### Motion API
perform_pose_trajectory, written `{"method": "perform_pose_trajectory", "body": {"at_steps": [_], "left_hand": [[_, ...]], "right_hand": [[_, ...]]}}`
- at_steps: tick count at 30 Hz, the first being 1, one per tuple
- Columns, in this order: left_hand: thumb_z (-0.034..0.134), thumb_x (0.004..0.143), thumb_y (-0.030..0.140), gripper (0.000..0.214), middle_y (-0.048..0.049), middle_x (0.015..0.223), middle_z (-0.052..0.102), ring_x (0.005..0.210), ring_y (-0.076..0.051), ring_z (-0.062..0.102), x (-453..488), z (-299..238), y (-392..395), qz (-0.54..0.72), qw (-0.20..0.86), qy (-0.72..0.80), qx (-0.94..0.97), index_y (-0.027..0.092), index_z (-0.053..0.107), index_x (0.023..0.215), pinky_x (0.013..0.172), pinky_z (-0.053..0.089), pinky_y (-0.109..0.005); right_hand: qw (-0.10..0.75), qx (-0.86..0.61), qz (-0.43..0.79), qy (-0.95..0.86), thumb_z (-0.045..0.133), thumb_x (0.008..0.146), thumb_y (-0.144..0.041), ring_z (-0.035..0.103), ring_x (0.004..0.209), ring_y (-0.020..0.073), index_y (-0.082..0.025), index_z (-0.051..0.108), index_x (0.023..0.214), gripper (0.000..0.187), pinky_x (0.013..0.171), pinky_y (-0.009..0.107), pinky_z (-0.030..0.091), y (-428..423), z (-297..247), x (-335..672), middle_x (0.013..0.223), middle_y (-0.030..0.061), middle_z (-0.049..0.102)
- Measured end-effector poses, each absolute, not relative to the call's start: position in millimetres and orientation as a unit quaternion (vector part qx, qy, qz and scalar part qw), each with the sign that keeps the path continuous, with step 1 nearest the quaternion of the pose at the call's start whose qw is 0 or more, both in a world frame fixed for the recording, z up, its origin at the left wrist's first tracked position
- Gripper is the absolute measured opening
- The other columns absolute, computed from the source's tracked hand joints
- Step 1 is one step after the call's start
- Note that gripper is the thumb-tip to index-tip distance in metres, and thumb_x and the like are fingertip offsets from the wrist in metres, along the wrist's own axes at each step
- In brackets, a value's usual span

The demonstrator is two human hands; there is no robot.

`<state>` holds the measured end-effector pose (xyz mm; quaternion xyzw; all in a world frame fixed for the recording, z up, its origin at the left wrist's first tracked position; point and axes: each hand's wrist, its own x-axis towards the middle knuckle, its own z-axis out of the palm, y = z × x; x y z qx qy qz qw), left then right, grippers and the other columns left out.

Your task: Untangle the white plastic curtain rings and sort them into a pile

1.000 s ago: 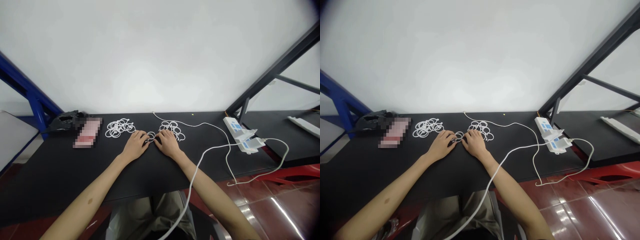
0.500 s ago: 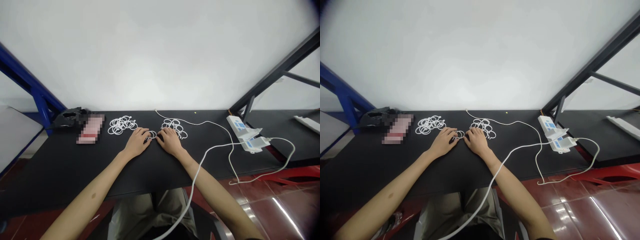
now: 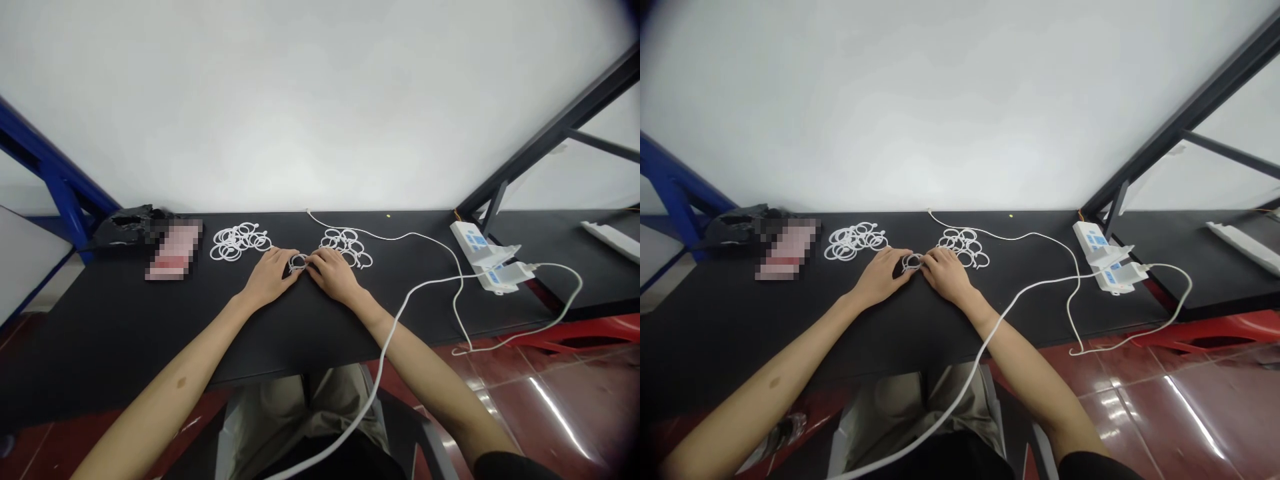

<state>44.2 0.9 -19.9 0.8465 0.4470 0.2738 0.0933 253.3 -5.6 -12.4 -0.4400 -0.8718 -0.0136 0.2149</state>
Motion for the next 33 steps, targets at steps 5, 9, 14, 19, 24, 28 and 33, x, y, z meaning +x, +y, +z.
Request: {"method": "perform_pose_trajectory", "body": {"at_steps": [5, 9, 14, 19, 24, 28, 33], "left_hand": [[0.061, 0.092, 0.031, 0.034, -0.0091, 0.116, 0.068, 0.11, -0.027, 0.058, 44.5, -19.8, 1.7, 0.27, 0.083, 0.457, 0.844, 0.015, 0.058, 0.122, 0.102, 0.044, -0.041], [0.061, 0.093, 0.031, 0.034, -0.01, 0.116, 0.068, 0.11, -0.028, 0.058, 43.9, -19.3, 2.6, 0.268, 0.073, 0.468, 0.839, 0.014, 0.058, 0.121, 0.101, 0.043, -0.043], [0.062, 0.093, 0.032, 0.033, -0.0095, 0.116, 0.068, 0.109, -0.028, 0.059, 43.1, -19.6, 2.4, 0.262, 0.052, 0.477, 0.837, 0.015, 0.059, 0.12, 0.097, 0.044, -0.043], [0.06, 0.094, 0.032, 0.035, -0.0121, 0.121, 0.067, 0.111, -0.03, 0.058, 44.0, -20.4, 1.1, 0.262, -0.01, 0.48, 0.837, 0.013, 0.059, 0.123, 0.094, 0.044, -0.043], [0.057, 0.095, 0.034, 0.04, -0.0136, 0.116, 0.066, 0.108, -0.03, 0.058, 45.5, -20.3, 0.1, 0.263, -0.061, 0.487, 0.831, 0.011, 0.058, 0.128, 0.091, 0.045, -0.043], [0.055, 0.095, 0.037, 0.046, -0.014, 0.109, 0.063, 0.103, -0.03, 0.058, 44.8, -20.6, 0.3, 0.258, -0.075, 0.488, 0.831, 0.012, 0.056, 0.134, 0.087, 0.046, -0.042], [0.056, 0.093, 0.051, 0.051, -0.0166, 0.112, 0.061, 0.104, -0.032, 0.056, 42.3, -19.9, 0.2, 0.232, -0.06, 0.489, 0.839, 0.013, 0.06, 0.129, 0.089, 0.044, -0.044]], "right_hand": [[0.225, -0.447, -0.014, -0.865, 0.048, 0.1, -0.03, 0.058, 0.099, 0.0228, -0.019, 0.065, 0.101, 0.021, 0.09, 0.038, 0.044, -4.8, -13.4, 253.6, 0.105, 0.01, 0.065], [0.235, -0.458, -0.012, -0.857, 0.05, 0.099, -0.03, 0.058, 0.098, 0.0224, -0.019, 0.064, 0.1, 0.018, 0.089, 0.037, 0.044, -4.9, -13.7, 253.6, 0.106, 0.0105, 0.064], [0.246, -0.473, -0.01, -0.846, 0.05, 0.098, -0.028, 0.058, 0.096, 0.0232, -0.018, 0.063, 0.099, 0.016, 0.086, 0.037, 0.045, -5.0, -13.1, 252.6, 0.105, 0.0113, 0.065], [0.257, -0.481, -0.009, -0.838, 0.051, 0.096, -0.026, 0.059, 0.095, 0.0251, -0.017, 0.061, 0.096, 0.013, 0.086, 0.04, 0.045, -5.1, -12.6, 251.6, 0.103, 0.0124, 0.065], [0.262, -0.459, 0.01, -0.849, 0.051, 0.094, -0.024, 0.06, 0.097, 0.0239, -0.018, 0.059, 0.095, 0.009, 0.086, 0.038, 0.046, -6.3, -10.6, 251.0, 0.102, 0.0117, 0.065], [0.254, -0.426, 0.032, -0.868, 0.052, 0.093, -0.024, 0.06, 0.092, 0.0207, -0.02, 0.057, 0.092, 0.006, 0.085, 0.034, 0.047, -7.5, -9.3, 250.7, 0.097, 0.0084, 0.065], [0.255, -0.421, 0.043, -0.869, 0.05, 0.094, -0.024, 0.057, 0.083, 0.0202, -0.02, 0.057, 0.091, 0.009, 0.082, 0.034, 0.046, -7.7, -9.9, 251.2, 0.088, 0.0069, 0.064]]}}
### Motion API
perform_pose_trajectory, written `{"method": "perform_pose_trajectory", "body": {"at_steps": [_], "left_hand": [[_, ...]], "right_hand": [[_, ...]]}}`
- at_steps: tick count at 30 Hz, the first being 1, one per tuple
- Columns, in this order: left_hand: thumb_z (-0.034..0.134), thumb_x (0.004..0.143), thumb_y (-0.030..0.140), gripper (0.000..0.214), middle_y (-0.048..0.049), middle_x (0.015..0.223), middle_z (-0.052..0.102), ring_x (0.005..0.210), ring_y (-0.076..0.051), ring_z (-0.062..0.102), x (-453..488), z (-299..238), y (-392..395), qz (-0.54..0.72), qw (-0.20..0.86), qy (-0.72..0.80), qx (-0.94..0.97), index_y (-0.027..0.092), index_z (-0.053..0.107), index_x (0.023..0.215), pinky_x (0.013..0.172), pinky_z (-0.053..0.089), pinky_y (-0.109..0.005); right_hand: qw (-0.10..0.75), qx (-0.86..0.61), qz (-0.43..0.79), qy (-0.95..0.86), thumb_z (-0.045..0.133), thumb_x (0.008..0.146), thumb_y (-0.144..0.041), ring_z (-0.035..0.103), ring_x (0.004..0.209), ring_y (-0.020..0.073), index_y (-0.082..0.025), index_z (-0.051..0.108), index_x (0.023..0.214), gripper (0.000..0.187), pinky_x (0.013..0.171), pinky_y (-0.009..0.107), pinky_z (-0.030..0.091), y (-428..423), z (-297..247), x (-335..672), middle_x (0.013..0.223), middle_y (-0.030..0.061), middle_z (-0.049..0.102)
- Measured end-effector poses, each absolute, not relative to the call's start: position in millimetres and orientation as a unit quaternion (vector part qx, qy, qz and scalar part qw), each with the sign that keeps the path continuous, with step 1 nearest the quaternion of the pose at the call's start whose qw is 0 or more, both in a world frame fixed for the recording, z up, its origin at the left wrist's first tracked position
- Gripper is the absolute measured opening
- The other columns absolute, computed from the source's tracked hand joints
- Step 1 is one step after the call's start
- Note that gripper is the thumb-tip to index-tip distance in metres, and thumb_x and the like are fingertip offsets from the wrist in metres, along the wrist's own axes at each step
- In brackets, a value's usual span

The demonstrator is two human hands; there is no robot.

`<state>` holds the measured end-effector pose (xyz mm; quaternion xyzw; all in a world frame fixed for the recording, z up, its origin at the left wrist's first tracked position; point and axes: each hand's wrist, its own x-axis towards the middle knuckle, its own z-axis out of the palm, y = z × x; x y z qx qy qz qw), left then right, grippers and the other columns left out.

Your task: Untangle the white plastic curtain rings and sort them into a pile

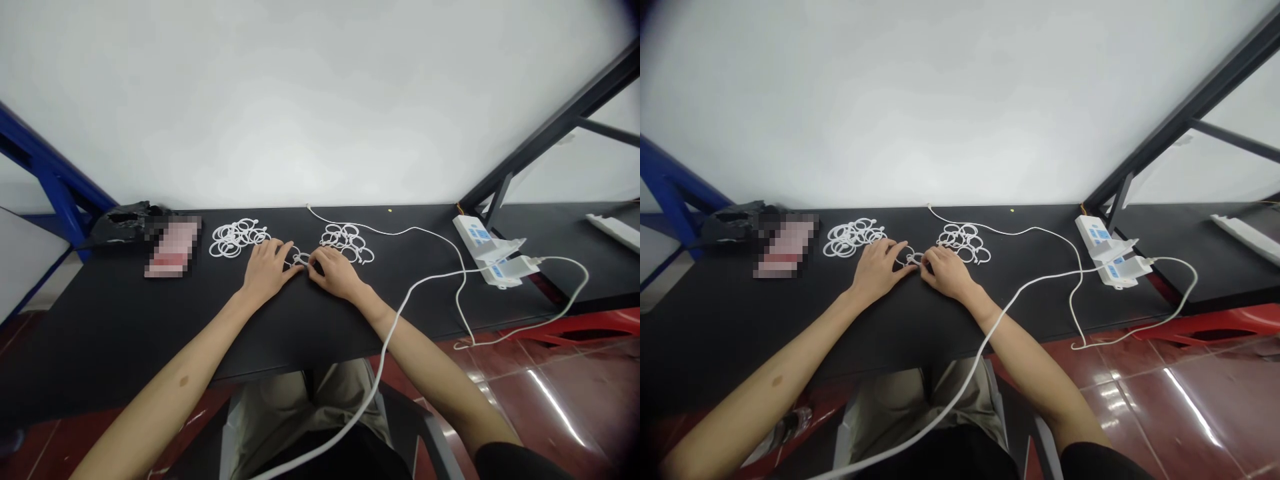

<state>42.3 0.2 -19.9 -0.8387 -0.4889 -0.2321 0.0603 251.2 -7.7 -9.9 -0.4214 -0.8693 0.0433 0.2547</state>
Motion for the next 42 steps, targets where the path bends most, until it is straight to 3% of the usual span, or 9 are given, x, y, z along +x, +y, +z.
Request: {"method": "perform_pose_trajectory", "body": {"at_steps": [10, 19, 32, 35, 38, 42], "left_hand": [[0.051, 0.091, 0.063, 0.055, -0.0165, 0.105, 0.064, 0.102, -0.034, 0.055, 45, -14, -3, -0.203, 0.079, -0.52, -0.826, 0.014, 0.061, 0.115, 0.088, 0.04, -0.046], [0.05, 0.098, 0.044, 0.029, -0.0106, 0.088, 0.068, 0.093, -0.031, 0.057, 34, -17, 5, -0.207, 0.07, -0.515, -0.829, 0.02, 0.06, 0.085, 0.084, 0.039, -0.045], [0.04, 0.103, 0.038, 0.035, -0.007, 0.086, 0.071, 0.089, -0.027, 0.057, 34, -14, 3, -0.252, 0.054, -0.499, -0.828, 0.022, 0.065, 0.085, 0.083, 0.038, -0.044], [0.04, 0.103, 0.038, 0.035, -0.0059, 0.086, 0.071, 0.088, -0.026, 0.057, 34, -15, 4, -0.258, 0.051, -0.494, -0.829, 0.022, 0.065, 0.085, 0.083, 0.038, -0.043], [0.04, 0.103, 0.037, 0.033, -0.0051, 0.086, 0.071, 0.088, -0.025, 0.057, 34, -15, 4, -0.26, 0.039, -0.489, -0.832, 0.022, 0.064, 0.085, 0.084, 0.038, -0.043], [0.04, 0.102, 0.036, 0.033, -0.0049, 0.083, 0.071, 0.087, -0.025, 0.057, 34, -16, 4, -0.26, 0.029, -0.491, -0.831, 0.022, 0.064, 0.084, 0.084, 0.038, -0.043]], "right_hand": [[0.25, -0.391, 0.066, -0.883, 0.052, 0.093, -0.024, 0.056, 0.081, 0.0181, -0.02, 0.058, 0.093, 0.007, 0.079, 0.031, 0.045, -10, -7, 251, 0.089, 0.0048, 0.066], [0.216, -0.404, 0.022, -0.889, 0.05, 0.096, -0.026, 0.054, 0.086, 0.0203, -0.02, 0.063, 0.097, 0.014, 0.084, 0.035, 0.043, -8, -8, 251, 0.091, 0.0066, 0.065], [0.223, -0.526, -0.07, -0.818, 0.045, 0.099, -0.039, 0.051, 0.103, 0.0312, -0.019, 0.069, 0.101, 0.031, 0.089, 0.048, 0.042, -5, -15, 254, 0.111, 0.0152, 0.063], [0.245, -0.547, -0.081, -0.797, 0.052, 0.094, -0.052, 0.047, 0.119, 0.0349, -0.017, 0.064, 0.12, 0.045, 0.101, 0.052, 0.038, -7, -12, 252, 0.128, 0.0168, 0.058], [0.249, -0.571, -0.087, -0.777, 0.06, 0.083, -0.066, 0.029, 0.14, 0.0433, -0.018, 0.049, 0.142, 0.077, 0.114, 0.064, 0.022, -9, -8, 250, 0.15, 0.0195, 0.04], [0.233, -0.582, -0.078, -0.775, 0.063, 0.077, -0.071, 0.009, 0.148, 0.049, -0.023, 0.03, 0.154, 0.097, 0.112, 0.075, 0.009, -10, -7, 249, 0.161, 0.0181, 0.023]]}}
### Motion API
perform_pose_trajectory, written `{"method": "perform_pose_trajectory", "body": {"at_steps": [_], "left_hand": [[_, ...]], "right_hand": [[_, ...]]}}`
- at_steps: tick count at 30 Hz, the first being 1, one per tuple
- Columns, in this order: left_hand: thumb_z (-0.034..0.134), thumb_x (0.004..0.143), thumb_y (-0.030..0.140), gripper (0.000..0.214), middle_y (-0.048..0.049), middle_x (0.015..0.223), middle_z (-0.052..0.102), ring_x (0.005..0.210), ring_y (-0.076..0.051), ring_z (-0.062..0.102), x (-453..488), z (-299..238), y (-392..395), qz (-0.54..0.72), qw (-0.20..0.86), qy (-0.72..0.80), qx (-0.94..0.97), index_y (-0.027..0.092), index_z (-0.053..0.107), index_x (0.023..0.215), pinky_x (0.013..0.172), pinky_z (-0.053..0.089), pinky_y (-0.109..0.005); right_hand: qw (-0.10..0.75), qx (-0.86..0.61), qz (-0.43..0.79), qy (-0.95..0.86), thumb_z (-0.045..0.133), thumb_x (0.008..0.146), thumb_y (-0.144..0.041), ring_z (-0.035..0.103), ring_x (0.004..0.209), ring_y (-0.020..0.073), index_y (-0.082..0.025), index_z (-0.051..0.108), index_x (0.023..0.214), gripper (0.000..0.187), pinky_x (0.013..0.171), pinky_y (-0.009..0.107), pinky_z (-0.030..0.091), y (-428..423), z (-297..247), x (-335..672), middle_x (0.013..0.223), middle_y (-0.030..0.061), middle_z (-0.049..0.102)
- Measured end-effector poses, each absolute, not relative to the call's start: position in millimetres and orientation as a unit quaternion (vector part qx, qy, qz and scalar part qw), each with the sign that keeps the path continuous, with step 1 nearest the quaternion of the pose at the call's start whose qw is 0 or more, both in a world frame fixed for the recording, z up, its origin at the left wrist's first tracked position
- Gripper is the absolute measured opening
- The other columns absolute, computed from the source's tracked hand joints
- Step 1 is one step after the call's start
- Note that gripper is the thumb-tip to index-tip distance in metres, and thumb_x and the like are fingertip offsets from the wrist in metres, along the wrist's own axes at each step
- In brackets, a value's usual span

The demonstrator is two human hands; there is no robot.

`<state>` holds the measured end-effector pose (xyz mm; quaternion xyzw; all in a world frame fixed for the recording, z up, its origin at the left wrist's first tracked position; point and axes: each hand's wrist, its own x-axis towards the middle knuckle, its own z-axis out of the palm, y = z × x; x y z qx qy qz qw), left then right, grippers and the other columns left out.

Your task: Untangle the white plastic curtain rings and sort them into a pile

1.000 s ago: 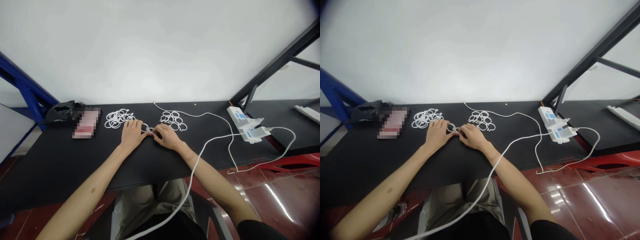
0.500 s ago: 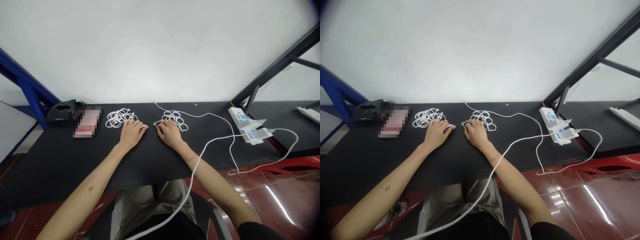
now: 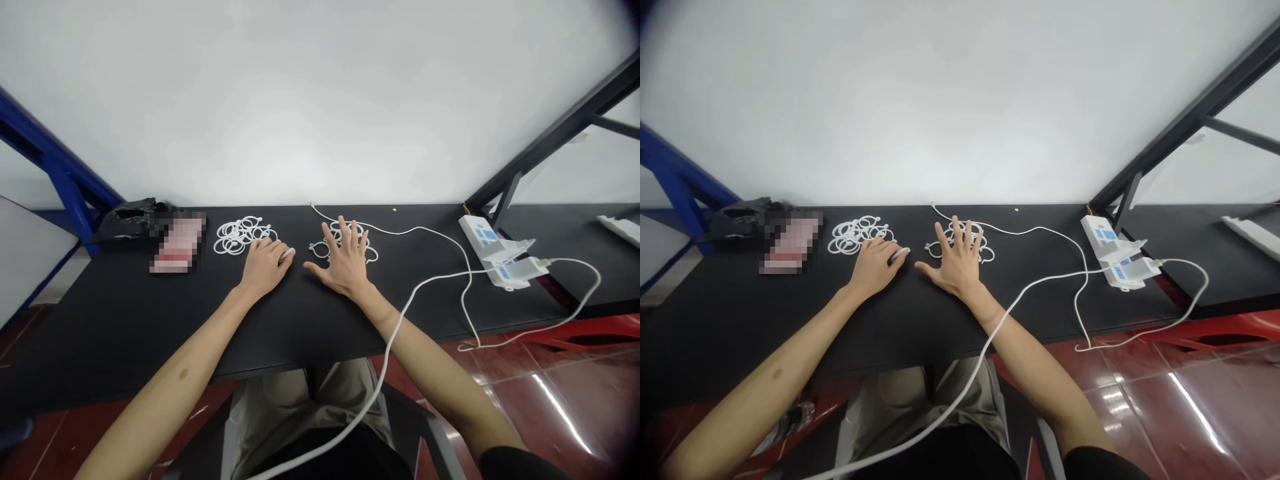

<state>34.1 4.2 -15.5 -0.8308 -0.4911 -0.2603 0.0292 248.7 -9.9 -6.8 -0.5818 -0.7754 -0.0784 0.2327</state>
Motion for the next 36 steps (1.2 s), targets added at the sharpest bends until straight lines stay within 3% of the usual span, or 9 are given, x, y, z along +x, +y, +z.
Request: {"method": "perform_pose_trajectory", "body": {"at_steps": [17, 25, 31, 36], "left_hand": [[0.042, 0.101, 0.034, 0.031, -0.0047, 0.085, 0.071, 0.087, -0.024, 0.057, 35, -16, 5, -0.268, 0.006, -0.486, -0.832, 0.022, 0.063, 0.083, 0.087, 0.039, -0.042], [0.043, 0.101, 0.033, 0.029, -0.0041, 0.082, 0.07, 0.086, -0.023, 0.057, 34, -15, 6, -0.271, -0.001, -0.48, -0.834, 0.021, 0.062, 0.083, 0.086, 0.039, -0.041], [0.045, 0.1, 0.033, 0.028, -0.0037, 0.081, 0.069, 0.084, -0.022, 0.056, 34, -17, 7, -0.275, -0.001, -0.477, -0.835, 0.02, 0.062, 0.083, 0.084, 0.038, -0.04], [0.046, 0.1, 0.032, 0.028, -0.0027, 0.08, 0.069, 0.083, -0.022, 0.055, 33, -18, 7, -0.28, -0.004, -0.473, -0.835, 0.02, 0.062, 0.081, 0.084, 0.038, -0.039]], "right_hand": [[0.22, -0.615, -0.072, -0.754, 0.054, 0.082, -0.074, 0.009, 0.148, 0.0503, -0.024, 0.026, 0.156, 0.093, 0.109, 0.079, 0.011, -3, -13, 260, 0.164, 0.0187, 0.02], [0.19, -0.685, -0.069, -0.7, 0.041, 0.085, -0.079, 0.014, 0.149, 0.0472, -0.019, 0.024, 0.157, 0.096, 0.115, 0.071, 0.013, 3, -3, 276, 0.164, 0.021, 0.017], [0.188, -0.714, -0.096, -0.668, 0.039, 0.085, -0.079, 0.025, 0.148, 0.0392, -0.017, 0.031, 0.153, 0.093, 0.118, 0.06, 0.018, 5, 0, 288, 0.158, 0.0218, 0.029], [0.213, -0.712, -0.106, -0.661, 0.045, 0.084, -0.078, 0.033, 0.144, 0.0361, -0.015, 0.039, 0.149, 0.09, 0.118, 0.058, 0.021, 6, 0, 292, 0.151, 0.0231, 0.038]]}}
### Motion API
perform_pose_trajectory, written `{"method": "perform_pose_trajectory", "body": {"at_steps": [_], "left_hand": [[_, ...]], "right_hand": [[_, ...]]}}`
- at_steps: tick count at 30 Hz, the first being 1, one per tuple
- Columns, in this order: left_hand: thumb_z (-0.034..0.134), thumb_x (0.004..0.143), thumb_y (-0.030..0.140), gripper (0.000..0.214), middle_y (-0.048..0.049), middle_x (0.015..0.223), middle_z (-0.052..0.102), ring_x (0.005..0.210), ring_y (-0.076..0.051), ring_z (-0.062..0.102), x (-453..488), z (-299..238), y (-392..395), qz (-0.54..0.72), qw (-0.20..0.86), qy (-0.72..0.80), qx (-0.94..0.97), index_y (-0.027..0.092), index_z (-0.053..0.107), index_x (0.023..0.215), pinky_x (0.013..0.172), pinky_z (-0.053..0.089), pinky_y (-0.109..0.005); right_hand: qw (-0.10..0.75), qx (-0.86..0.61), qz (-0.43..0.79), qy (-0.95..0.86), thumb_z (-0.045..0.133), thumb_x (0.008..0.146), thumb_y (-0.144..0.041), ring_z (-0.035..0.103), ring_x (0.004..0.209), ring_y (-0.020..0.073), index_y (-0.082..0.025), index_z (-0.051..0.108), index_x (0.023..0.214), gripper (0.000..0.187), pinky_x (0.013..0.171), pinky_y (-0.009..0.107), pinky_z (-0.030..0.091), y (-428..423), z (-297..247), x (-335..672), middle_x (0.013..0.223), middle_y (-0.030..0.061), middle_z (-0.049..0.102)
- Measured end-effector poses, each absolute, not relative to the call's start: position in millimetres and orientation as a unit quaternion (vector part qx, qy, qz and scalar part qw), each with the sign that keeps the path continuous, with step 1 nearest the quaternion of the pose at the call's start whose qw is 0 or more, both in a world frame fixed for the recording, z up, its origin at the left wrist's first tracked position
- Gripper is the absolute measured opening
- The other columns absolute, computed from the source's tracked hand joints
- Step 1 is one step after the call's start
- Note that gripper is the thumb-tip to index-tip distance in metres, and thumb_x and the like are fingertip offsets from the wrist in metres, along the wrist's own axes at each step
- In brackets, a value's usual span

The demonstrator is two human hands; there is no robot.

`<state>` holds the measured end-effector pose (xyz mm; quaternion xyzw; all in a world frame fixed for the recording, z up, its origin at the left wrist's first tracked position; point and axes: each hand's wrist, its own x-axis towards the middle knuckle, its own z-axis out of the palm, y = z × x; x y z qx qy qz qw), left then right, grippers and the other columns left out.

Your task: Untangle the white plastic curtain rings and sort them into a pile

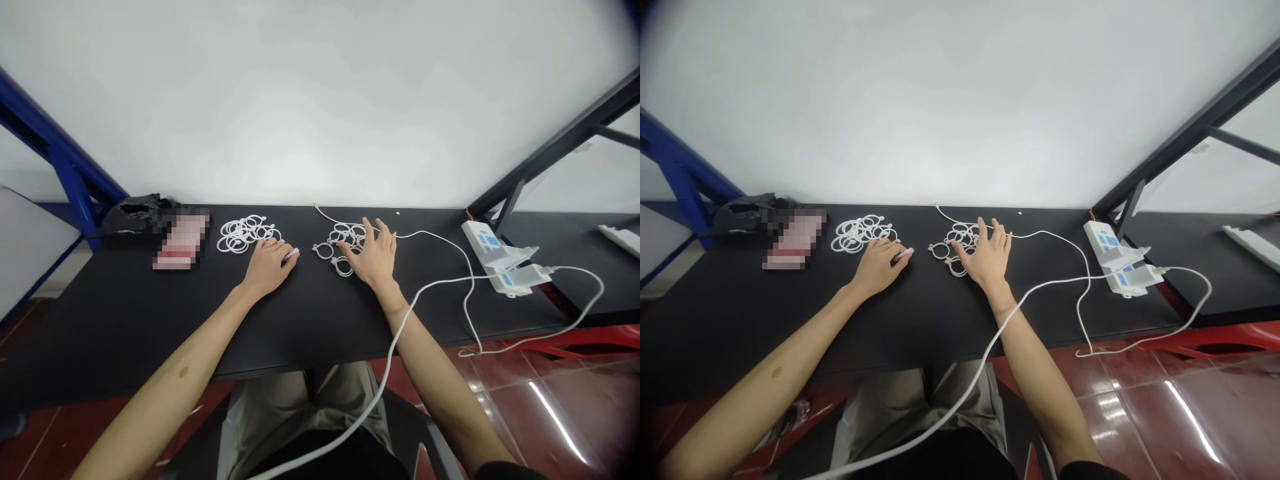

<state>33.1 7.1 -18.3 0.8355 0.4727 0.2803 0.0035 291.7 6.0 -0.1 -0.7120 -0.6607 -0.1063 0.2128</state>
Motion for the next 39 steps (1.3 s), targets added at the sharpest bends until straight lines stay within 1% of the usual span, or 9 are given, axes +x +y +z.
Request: {"method": "perform_pose_trajectory", "body": {"at_steps": [5, 9, 12, 19, 24, 28, 31, 34, 39], "left_hand": [[0.047, 0.1, 0.033, 0.028, -0.0023, 0.079, 0.069, 0.082, -0.021, 0.055, 33, -19, 6, 0.286, 0.006, 0.472, 0.834, 0.019, 0.062, 0.081, 0.084, 0.039, -0.039], [0.046, 0.101, 0.034, 0.028, -0.0024, 0.081, 0.069, 0.083, -0.022, 0.055, 33, -18, 6, 0.292, 0.007, 0.468, 0.834, 0.019, 0.064, 0.085, 0.083, 0.04, -0.039], [0.044, 0.102, 0.034, 0.028, -0.0039, 0.087, 0.071, 0.087, -0.022, 0.056, 33, -17, 6, 0.304, 0.009, 0.458, 0.835, 0.018, 0.066, 0.093, 0.084, 0.041, -0.038], [0.037, 0.104, 0.034, 0.035, -0.0065, 0.091, 0.071, 0.091, -0.023, 0.056, 34, -16, 7, 0.309, 0.009, 0.445, 0.84, 0.016, 0.067, 0.098, 0.088, 0.043, -0.04], [0.036, 0.105, 0.033, 0.039, -0.0064, 0.087, 0.07, 0.088, -0.023, 0.055, 34, -15, 6, 0.305, 0.01, 0.442, 0.844, 0.017, 0.067, 0.089, 0.087, 0.043, -0.041], [0.035, 0.105, 0.033, 0.041, -0.0061, 0.085, 0.07, 0.087, -0.023, 0.055, 35, -14, 6, 0.299, 0.016, 0.437, 0.848, 0.018, 0.069, 0.088, 0.085, 0.044, -0.041], [0.038, 0.104, 0.034, 0.036, -0.0071, 0.094, 0.072, 0.093, -0.024, 0.057, 35, -14, 5, 0.308, 0.025, 0.434, 0.846, 0.016, 0.07, 0.104, 0.09, 0.046, -0.042], [0.046, 0.101, 0.038, 0.038, -0.0086, 0.109, 0.07, 0.103, -0.025, 0.058, 35, -13, 3, 0.323, 0.054, 0.415, 0.849, 0.015, 0.061, 0.127, 0.1, 0.044, -0.045], [0.055, 0.096, 0.042, 0.044, -0.0085, 0.113, 0.067, 0.104, -0.025, 0.057, 36, -11, 0, 0.302, 0.074, 0.396, 0.864, 0.016, 0.058, 0.132, 0.104, 0.044, -0.046]], "right_hand": [[0.26, -0.681, -0.124, -0.673, 0.054, 0.084, -0.071, 0.043, 0.134, 0.0365, -0.014, 0.05, 0.14, 0.08, 0.113, 0.057, 0.029, 6, -2, 292, 0.14, 0.0219, 0.049], [0.31, -0.598, -0.122, -0.729, 0.057, 0.092, -0.049, 0.055, 0.113, 0.0313, -0.017, 0.065, 0.117, 0.042, 0.096, 0.047, 0.043, 6, -4, 289, 0.119, 0.0158, 0.063], [0.301, -0.539, -0.106, -0.78, 0.054, 0.096, -0.039, 0.056, 0.103, 0.0286, -0.018, 0.068, 0.107, 0.028, 0.089, 0.044, 0.045, 5, -6, 281, 0.108, 0.0128, 0.067], [0.281, -0.428, -0.057, -0.857, 0.054, 0.097, -0.037, 0.057, 0.101, 0.0266, -0.018, 0.065, 0.111, 0.026, 0.091, 0.043, 0.046, -6, -5, 255, 0.106, 0.0109, 0.069], [0.309, -0.363, -0.024, -0.879, 0.056, 0.097, -0.038, 0.061, 0.1, 0.0245, -0.018, 0.06, 0.117, 0.029, 0.09, 0.041, 0.049, -10, -8, 245, 0.106, 0.0104, 0.071], [0.342, -0.361, 0.006, -0.868, 0.055, 0.098, -0.034, 0.064, 0.095, 0.0215, -0.019, 0.06, 0.113, 0.022, 0.086, 0.037, 0.052, -10, -11, 244, 0.102, 0.009, 0.072], [0.347, -0.374, 0.033, -0.86, 0.053, 0.099, -0.032, 0.066, 0.093, 0.0206, -0.021, 0.061, 0.108, 0.017, 0.085, 0.036, 0.053, -8, -13, 245, 0.099, 0.0076, 0.073], [0.354, -0.395, 0.036, -0.847, 0.051, 0.1, -0.031, 0.066, 0.092, 0.0212, -0.021, 0.062, 0.105, 0.016, 0.084, 0.037, 0.053, -6, -14, 246, 0.098, 0.0086, 0.073], [0.363, -0.413, 0.038, -0.834, 0.049, 0.1, -0.03, 0.066, 0.091, 0.0212, -0.02, 0.062, 0.102, 0.017, 0.087, 0.038, 0.052, -6, -15, 248, 0.098, 0.0091, 0.072]]}}
